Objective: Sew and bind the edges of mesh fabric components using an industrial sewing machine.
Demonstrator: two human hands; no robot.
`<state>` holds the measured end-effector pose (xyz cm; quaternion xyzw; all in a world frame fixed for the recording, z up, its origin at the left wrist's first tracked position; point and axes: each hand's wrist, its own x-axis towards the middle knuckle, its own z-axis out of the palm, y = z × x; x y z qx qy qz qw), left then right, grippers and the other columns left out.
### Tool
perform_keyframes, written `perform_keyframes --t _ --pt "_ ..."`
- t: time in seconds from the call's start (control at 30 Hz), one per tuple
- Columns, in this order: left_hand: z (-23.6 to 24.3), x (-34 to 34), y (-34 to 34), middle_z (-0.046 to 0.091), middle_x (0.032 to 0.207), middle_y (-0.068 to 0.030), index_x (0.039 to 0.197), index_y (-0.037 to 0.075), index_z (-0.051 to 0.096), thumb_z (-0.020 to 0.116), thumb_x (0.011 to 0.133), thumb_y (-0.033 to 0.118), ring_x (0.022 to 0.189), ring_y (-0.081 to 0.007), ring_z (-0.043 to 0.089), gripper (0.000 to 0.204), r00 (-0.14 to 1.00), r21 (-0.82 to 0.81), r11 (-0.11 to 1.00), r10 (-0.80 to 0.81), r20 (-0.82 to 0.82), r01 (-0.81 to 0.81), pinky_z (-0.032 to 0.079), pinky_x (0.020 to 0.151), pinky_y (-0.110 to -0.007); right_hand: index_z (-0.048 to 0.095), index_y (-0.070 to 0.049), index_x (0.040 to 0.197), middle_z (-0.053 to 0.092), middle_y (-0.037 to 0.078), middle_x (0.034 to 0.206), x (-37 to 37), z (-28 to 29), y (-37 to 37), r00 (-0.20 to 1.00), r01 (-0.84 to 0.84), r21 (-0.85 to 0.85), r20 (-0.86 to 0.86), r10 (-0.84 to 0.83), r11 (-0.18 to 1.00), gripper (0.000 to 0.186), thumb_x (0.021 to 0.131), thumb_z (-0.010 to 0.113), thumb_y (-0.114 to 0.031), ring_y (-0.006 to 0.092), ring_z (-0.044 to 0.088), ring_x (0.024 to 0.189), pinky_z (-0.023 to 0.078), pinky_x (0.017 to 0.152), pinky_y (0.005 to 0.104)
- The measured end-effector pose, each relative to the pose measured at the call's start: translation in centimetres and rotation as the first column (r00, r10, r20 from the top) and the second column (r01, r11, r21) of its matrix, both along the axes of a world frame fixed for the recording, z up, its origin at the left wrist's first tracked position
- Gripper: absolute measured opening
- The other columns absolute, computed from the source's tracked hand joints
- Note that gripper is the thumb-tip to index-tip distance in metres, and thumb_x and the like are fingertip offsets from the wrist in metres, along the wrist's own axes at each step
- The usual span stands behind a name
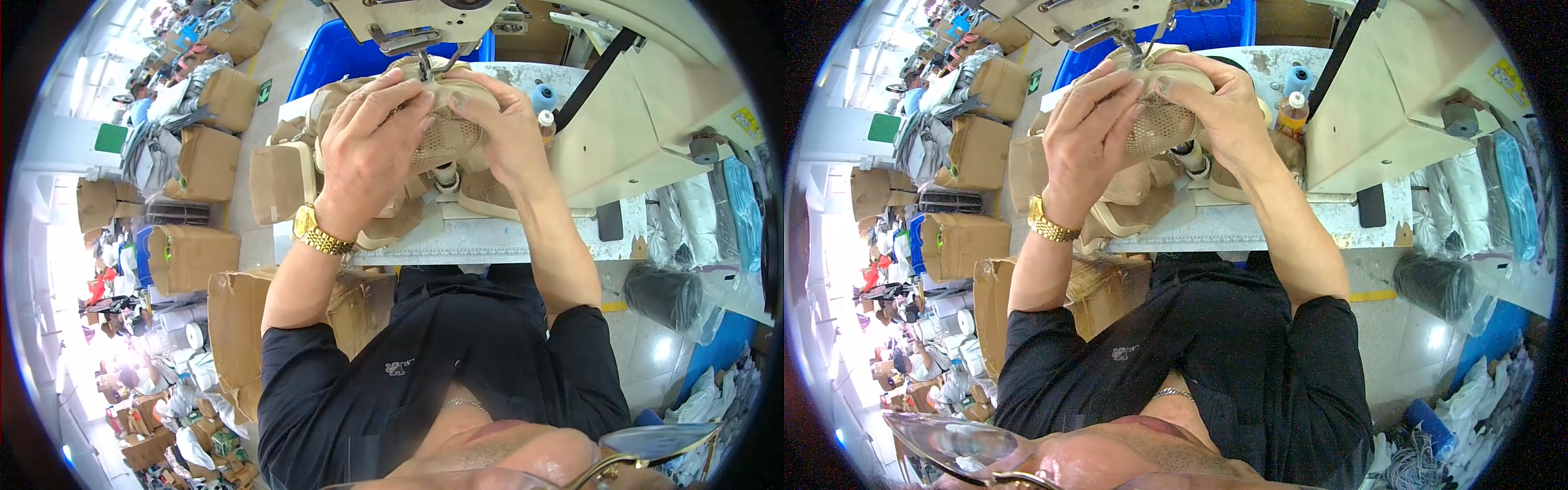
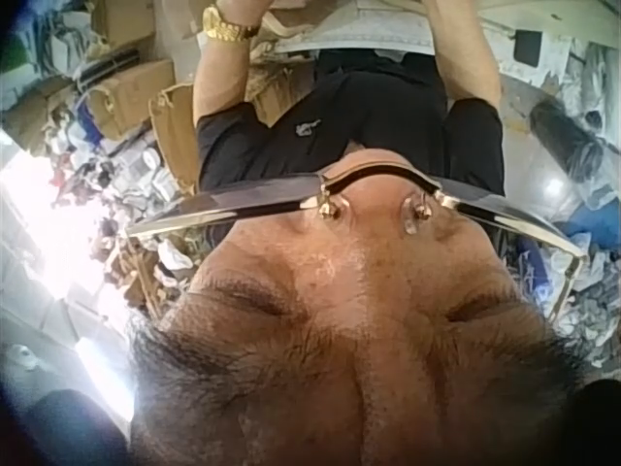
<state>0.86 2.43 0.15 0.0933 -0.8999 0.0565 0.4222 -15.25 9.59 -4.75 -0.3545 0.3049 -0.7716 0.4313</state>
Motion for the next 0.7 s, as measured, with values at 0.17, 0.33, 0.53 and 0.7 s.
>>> perform_keyframes --t 0.17,0.33,0.53,0.7 --pt "0.4 0.4 -0.7 0.068 0.106 -0.0045 0.099 0.008 0.074 0.077 0.074 0.007 0.107 -0.0247 0.064 0.024 0.999 0.035 0.998 -0.046 0.005 0.046 0.053 0.089 -0.037 0.066 0.005 0.112 0.069 0.007 0.103 0.9 0.4 0.4 0.998 0.059 0.033 -0.005 -0.059 0.998 0.032 0.082 0.072 -0.006 0.0102 0.063 0.092 0.051 0.084 0.0237" --pt "0.7 0.4 -1.2 0.068 0.105 -0.0051 0.098 0.008 0.074 0.076 0.076 0.007 0.107 -0.0243 0.065 0.022 0.996 0.066 0.994 -0.086 0.023 0.084 0.053 0.088 -0.037 0.066 0.005 0.113 0.069 0.007 0.103 1.2 0.3 0.5 0.993 0.105 -0.003 -0.046 -0.105 0.994 0.032 0.083 0.072 -0.006 0.0099 0.063 0.091 0.051 0.082 0.0235" --pt "2.5 0.9 -0.4 0.067 0.106 -0.0045 0.097 0.007 0.073 0.075 0.076 0.012 0.107 -0.024 0.063 0.022 0.995 -0.071 0.997 -0.034 0.092 0.041 0.049 0.092 -0.039 0.067 0.004 0.111 0.069 0.007 0.104 0.4 1.0 1.0 0.995 0.021 0.058 -0.097 -0.015 0.998 0.03 0.085 0.072 -0.01 0.0096 0.063 0.091 0.05 0.082 0.0237" --pt "2.0 0.1 2.5 0.064 0.107 -0.0048 0.105 0.005 0.069 0.062 0.076 0.008 0.106 -0.0245 0.06 0.03 0.974 -0.105 0.984 0.156 0.161 -0.14 0.047 0.094 -0.041 0.066 0.003 0.111 0.07 0.007 0.105 -0.5 0.9 0.4 0.962 -0.264 0.054 0.09 0.258 0.963 0.029 0.086 0.072 -0.012 0.0099 0.065 0.089 0.051 0.082 0.024"
